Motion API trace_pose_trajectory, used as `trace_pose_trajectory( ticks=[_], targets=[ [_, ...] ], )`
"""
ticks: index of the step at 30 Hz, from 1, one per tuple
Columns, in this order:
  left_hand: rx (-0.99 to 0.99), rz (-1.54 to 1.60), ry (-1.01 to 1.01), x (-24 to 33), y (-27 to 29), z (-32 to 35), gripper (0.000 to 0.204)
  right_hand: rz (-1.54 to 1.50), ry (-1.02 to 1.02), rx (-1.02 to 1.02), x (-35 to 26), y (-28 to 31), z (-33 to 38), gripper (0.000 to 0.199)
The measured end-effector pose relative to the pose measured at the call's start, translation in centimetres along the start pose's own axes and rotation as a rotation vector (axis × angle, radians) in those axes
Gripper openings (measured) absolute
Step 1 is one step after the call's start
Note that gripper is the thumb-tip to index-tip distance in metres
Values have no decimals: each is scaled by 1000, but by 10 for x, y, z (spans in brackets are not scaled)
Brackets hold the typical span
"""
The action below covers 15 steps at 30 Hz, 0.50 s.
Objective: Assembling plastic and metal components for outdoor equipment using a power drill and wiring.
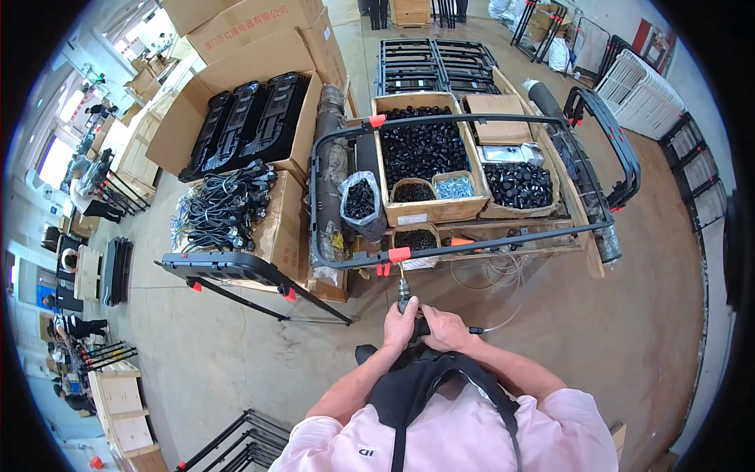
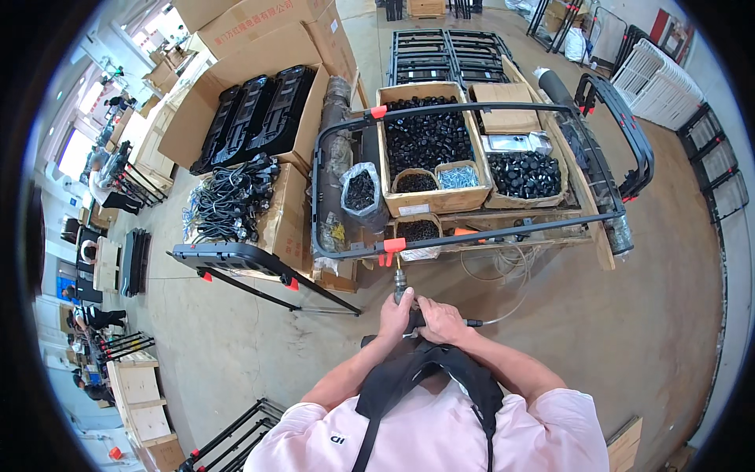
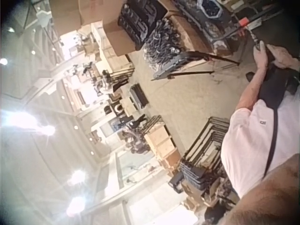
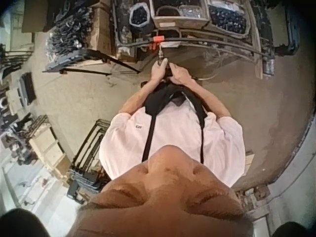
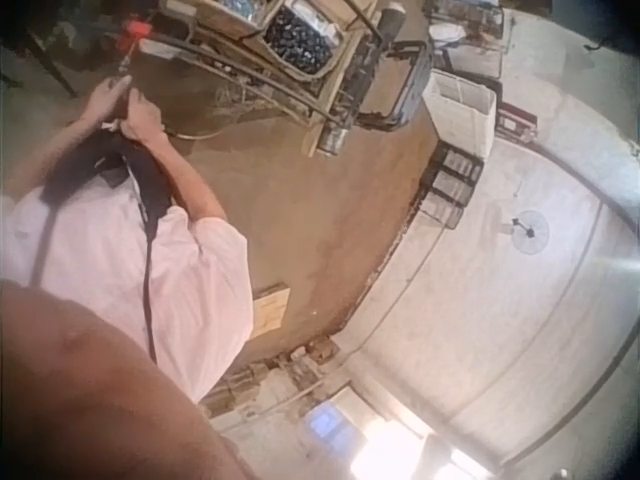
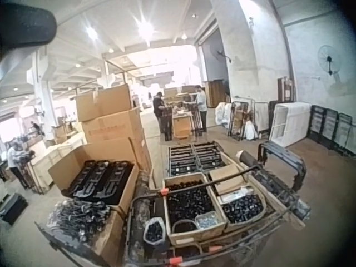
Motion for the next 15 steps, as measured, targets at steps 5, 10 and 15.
trace_pose_trajectory(
  ticks=[5,10,15],
  targets=[
    [0,-76,7,-3,2,-4,59,-1,-10,-26,2,-2,-2,86],
    [0,-103,20,4,4,-5,59,-2,-34,-25,6,2,-4,87],
    [0,-119,7,5,3,-13,61,-11,-21,6,-5,11,-7,89]
  ],
)
Point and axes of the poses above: each hand's wrist, its own z-axis away from the middle knuckle, its own y-axis out of the back of the hand, x = y × z, the point moved 9 cm from there along -z, towards the middle knuckle, and after that the axes turned 15 degrees about -z, right-handed, at the moved point
